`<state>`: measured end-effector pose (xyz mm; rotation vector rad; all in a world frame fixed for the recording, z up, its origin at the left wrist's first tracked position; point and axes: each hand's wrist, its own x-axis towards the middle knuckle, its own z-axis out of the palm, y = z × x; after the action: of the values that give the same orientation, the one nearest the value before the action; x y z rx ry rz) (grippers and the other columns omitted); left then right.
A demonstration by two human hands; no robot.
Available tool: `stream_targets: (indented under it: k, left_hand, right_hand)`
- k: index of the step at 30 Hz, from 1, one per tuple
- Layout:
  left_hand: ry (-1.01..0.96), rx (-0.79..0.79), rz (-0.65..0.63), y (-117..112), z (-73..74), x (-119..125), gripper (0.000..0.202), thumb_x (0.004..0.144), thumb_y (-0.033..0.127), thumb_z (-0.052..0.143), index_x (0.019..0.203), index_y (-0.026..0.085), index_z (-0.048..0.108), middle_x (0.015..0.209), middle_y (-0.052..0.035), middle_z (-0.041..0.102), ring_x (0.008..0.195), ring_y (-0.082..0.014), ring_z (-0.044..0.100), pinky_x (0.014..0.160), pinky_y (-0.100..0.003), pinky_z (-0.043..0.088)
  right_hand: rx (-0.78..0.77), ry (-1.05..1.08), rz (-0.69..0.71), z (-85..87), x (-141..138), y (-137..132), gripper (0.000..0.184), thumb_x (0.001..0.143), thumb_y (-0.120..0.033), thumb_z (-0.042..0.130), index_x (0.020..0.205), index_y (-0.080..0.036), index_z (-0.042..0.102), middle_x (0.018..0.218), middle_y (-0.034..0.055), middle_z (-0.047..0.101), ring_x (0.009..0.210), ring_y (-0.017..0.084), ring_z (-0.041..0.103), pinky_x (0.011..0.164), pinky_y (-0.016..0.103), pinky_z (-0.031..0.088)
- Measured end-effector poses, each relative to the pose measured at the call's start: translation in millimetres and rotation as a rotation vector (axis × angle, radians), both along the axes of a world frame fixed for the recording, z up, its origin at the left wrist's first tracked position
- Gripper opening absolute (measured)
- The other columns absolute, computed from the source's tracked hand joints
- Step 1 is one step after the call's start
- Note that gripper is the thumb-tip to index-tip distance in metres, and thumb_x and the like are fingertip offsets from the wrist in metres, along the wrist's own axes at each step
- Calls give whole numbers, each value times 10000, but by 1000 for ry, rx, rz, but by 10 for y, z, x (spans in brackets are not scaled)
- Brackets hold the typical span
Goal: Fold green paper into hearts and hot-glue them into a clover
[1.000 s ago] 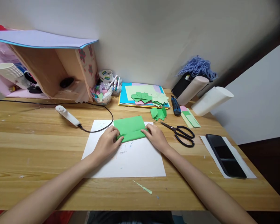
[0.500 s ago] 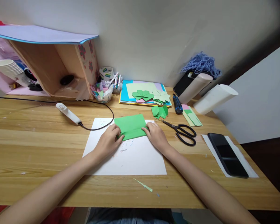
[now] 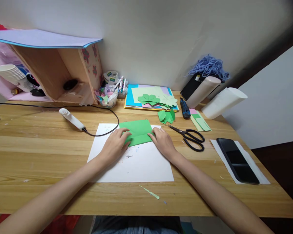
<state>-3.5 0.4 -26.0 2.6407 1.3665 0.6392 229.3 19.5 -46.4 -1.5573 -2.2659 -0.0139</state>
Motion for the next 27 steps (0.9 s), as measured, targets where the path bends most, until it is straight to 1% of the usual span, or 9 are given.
stream_targets:
  k: [2,4,6,9,12,16,19,23,27]
  left_hand:
    - [86,33,-173,23,25,11,363,852,163,441,1211,212,452,1292,-74,485,1179,-231,441,971,-419,372]
    - [163,3,-345,40,53,26,448,862,125,406,1294,243,388,1352,-41,449,1244,-208,398,1025,-410,336]
    - [211,-49,-423,47,76,39,480,867,110,382,1328,243,354,1362,-38,441,1248,-187,405,1019,-374,361]
    - [246,-105,-427,47,91,44,501,864,99,373,1342,246,341,1369,-38,425,1238,-175,420,977,-334,412]
    - [277,-129,-427,50,84,36,524,853,73,368,1350,235,332,1385,-35,395,1257,-180,392,980,-333,413]
    - [285,-134,-429,61,50,31,546,835,48,375,1349,228,334,1396,-36,378,1258,-183,390,979,-330,416]
    - [264,-112,-428,63,23,44,544,827,22,357,1336,216,354,1381,-59,401,1244,-183,412,956,-332,437]
    - [267,-86,-421,59,16,65,546,814,10,349,1321,210,376,1373,-74,415,1228,-195,432,948,-348,441]
    - [274,-87,-438,26,30,16,596,785,2,367,1341,215,348,1394,-53,383,1259,-197,389,982,-354,412]
  right_hand:
    - [5,3,1,-5,3,-3,158,863,-300,501,755,-187,474,732,46,589,718,208,508,651,291,361]
    - [5,11,2,-9,4,-4,155,863,-302,501,760,-189,475,735,47,590,720,208,510,655,292,364]
    - [3,18,2,-12,1,-4,157,865,-300,498,757,-189,474,735,48,590,718,207,512,657,291,366]
    - [7,20,0,-11,-10,0,157,871,-292,488,752,-191,469,735,50,591,722,210,513,657,291,367]
    - [10,7,1,-10,-23,7,153,878,-279,474,753,-192,469,739,55,592,729,214,514,647,290,363]
    - [0,-6,-7,-18,-27,14,151,880,-280,468,759,-191,476,743,59,593,734,217,513,644,292,366]
    - [-13,17,-8,-13,-22,8,133,881,-273,465,782,-186,486,745,59,585,740,218,510,655,299,377]
    - [37,51,22,36,-17,-16,76,874,-221,462,893,-177,520,856,84,565,845,231,499,723,317,396]
    - [76,-7,63,88,-19,-25,130,870,-191,448,932,-185,562,906,99,537,885,241,474,744,336,403]
